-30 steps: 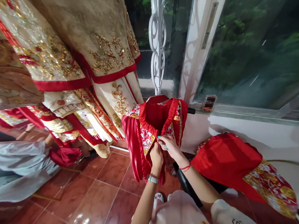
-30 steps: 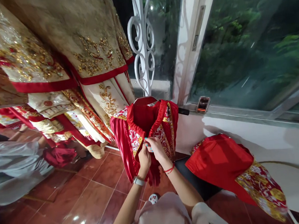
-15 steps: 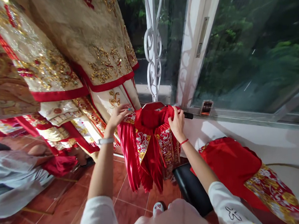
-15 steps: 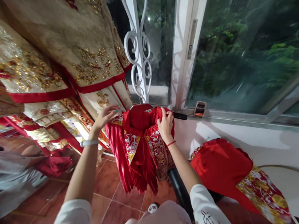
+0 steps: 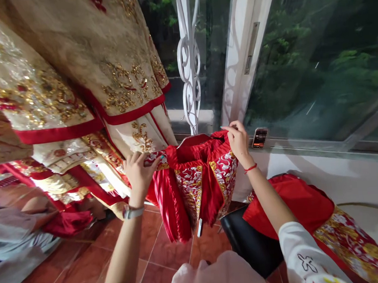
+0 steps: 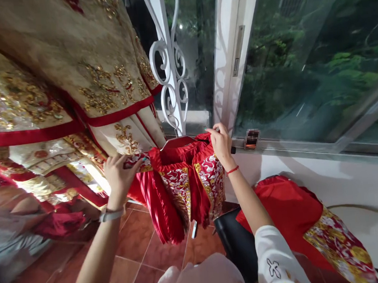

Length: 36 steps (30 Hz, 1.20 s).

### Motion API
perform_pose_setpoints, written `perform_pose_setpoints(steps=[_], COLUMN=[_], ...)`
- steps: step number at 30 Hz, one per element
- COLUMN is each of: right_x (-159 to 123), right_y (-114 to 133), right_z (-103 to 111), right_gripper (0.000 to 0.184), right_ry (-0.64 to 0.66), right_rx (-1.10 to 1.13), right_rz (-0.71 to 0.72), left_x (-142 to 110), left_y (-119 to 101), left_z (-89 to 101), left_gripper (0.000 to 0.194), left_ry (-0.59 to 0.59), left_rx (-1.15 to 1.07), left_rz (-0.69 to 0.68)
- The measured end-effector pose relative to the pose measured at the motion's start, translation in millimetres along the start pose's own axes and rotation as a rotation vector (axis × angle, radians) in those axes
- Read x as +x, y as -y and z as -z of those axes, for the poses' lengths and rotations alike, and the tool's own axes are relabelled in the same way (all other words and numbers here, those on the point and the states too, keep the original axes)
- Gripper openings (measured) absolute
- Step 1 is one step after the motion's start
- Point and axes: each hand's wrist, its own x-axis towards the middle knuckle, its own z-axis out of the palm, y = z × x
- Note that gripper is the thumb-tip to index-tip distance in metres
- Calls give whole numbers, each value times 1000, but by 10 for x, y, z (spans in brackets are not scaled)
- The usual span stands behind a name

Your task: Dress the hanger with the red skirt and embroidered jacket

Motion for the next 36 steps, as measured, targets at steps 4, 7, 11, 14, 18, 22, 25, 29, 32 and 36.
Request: perform_pose_setpoints(steps=[4, 7, 11, 14, 18, 22, 25, 29, 32, 36], right_x=[-174, -370, -848, -1392, -1853, -1775, -1692, -1792, -1873, -1805], right_y=[-65, -91, 60, 287, 560, 723, 827, 980, 1040, 1034], right_z=[-76, -80, -96, -279, -729, -969, -813, -424, -267, -297], right_gripper=[47, 51, 42, 24, 26, 12, 20, 33, 38, 39], right_ry=[120, 142, -45, 74, 421, 416, 579, 722, 665, 707], right_rx=[4, 24, 74, 251, 416, 525, 745, 1039, 1128, 1206], right_rz=[18, -40, -192, -328, -561, -691, -783, -836, -949, -1117], left_x=[-474, -706, -900, -996, -1094, -1425, -1885, -2416, -2639, -2891], left_y=[32, 12, -142, -260, -337, -475, -735, -1204, -1443, -1525], left_z=[-339, -514, -490, -447, -459, -496, -586, -737, -718, -462], left_gripper=[49, 58, 60, 59, 58, 60, 60, 61, 68, 77], left_ry=[36, 15, -114, -131, -126, -203, -146, 406, 622, 734], left_rx=[-52, -143, -113, -141, -213, -216, -320, -816, -992, -1062], left_rz=[191, 285, 346, 371, 375, 381, 373, 496, 759, 936])
